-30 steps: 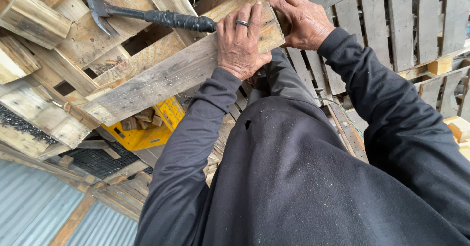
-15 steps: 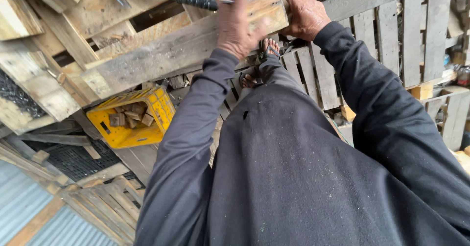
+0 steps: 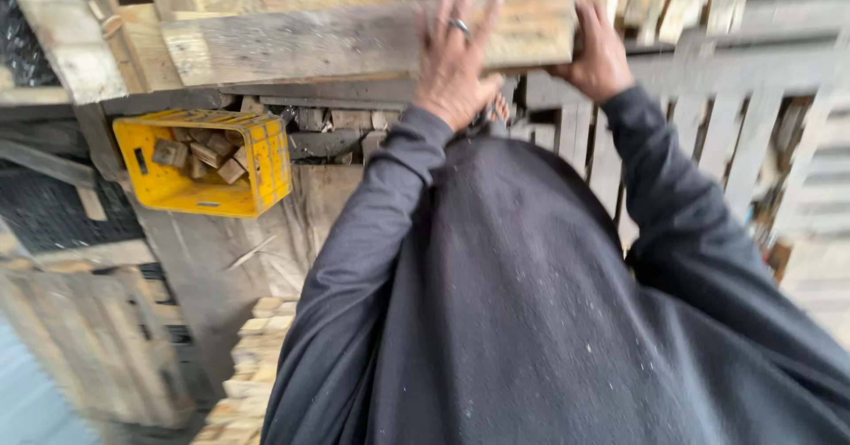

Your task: The person assembles wooden pallets by placing small wooden blocks onto a pallet frame and securing them with nails using a hammer. The person repeatedly positions blocks, picks up nails, and hammers them into the wood to fasten the pieces together.

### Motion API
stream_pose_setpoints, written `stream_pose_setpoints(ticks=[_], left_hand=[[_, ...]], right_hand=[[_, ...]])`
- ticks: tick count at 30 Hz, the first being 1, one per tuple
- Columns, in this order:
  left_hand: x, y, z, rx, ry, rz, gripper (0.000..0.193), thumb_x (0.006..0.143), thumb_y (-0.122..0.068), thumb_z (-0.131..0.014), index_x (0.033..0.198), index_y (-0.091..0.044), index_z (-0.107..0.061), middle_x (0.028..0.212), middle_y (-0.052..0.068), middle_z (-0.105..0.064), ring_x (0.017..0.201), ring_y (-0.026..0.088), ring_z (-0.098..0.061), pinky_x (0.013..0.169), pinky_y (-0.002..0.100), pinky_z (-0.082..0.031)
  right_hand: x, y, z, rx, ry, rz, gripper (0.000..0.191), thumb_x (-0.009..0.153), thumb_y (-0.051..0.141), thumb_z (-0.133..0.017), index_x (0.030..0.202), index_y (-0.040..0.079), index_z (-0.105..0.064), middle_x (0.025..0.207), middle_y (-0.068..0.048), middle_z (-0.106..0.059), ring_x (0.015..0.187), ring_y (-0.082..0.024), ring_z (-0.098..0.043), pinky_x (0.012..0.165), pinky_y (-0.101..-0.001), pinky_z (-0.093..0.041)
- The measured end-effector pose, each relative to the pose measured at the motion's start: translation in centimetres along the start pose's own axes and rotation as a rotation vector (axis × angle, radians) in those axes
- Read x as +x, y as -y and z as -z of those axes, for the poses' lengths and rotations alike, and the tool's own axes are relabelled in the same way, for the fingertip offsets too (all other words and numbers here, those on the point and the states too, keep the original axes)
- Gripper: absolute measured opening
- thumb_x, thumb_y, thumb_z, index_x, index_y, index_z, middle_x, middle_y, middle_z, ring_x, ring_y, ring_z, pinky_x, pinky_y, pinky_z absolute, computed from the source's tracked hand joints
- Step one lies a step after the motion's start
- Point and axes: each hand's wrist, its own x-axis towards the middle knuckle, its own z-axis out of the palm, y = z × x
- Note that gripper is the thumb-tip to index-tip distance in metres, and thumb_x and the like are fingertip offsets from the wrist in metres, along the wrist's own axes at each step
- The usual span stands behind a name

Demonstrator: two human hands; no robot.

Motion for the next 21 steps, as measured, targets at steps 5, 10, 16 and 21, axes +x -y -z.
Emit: stream_pose_setpoints(ticks=[5, 10, 16, 21], left_hand=[[-4.7, -1.8, 2.1, -0.417, -0.265, 0.100, 0.036, 0.105, -0.018, -0.068, 0.141, -0.015, -0.061, 0.147, 0.012, -0.060, 0.133, 0.032, -0.061, 0.114, 0.038, -0.052], [-11.6, 0.5, 3.4, -0.587, -0.222, 0.415, 0.022, 0.103, -0.022, -0.068, 0.123, -0.013, -0.072, 0.099, 0.008, -0.072, 0.089, 0.028, -0.069, 0.083, 0.041, -0.056], [-15.0, 3.6, 2.1, -0.658, -0.288, 0.472, 0.032, 0.096, -0.023, -0.066, 0.124, -0.008, -0.069, 0.096, 0.012, -0.070, 0.091, 0.031, -0.068, 0.082, 0.043, -0.054], [-18.6, 6.0, 3.5, -0.658, -0.361, 0.545, 0.024, 0.102, -0.022, -0.060, 0.122, -0.011, -0.070, 0.105, 0.013, -0.072, 0.097, 0.033, -0.068, 0.086, 0.044, -0.055]], right_hand=[[-1.1, 0.2, 0.6, 0.466, -0.067, -0.160, 0.079, 0.100, 0.008, -0.073, 0.165, 0.006, -0.029, 0.164, -0.014, -0.039, 0.129, -0.026, -0.056, 0.106, -0.0365, -0.052], [-3.5, 4.1, -2.4, 0.795, -0.075, -0.284, 0.039, 0.102, 0.005, -0.071, 0.129, -0.004, -0.044, 0.118, -0.014, -0.046, 0.093, -0.017, -0.041, 0.083, -0.0313, -0.042], [-2.0, 14.3, -8.8, 0.575, 0.639, -0.120, 0.020, 0.097, 0.004, -0.067, 0.116, -0.002, -0.065, 0.107, -0.009, -0.073, 0.097, -0.014, -0.069, 0.086, -0.0293, -0.056], [4.5, 23.2, -11.4, 0.359, 0.663, 0.176, 0.016, 0.097, 0.005, -0.070, 0.112, -0.003, -0.068, 0.104, -0.013, -0.074, 0.096, -0.019, -0.073, 0.086, -0.0331, -0.058]])
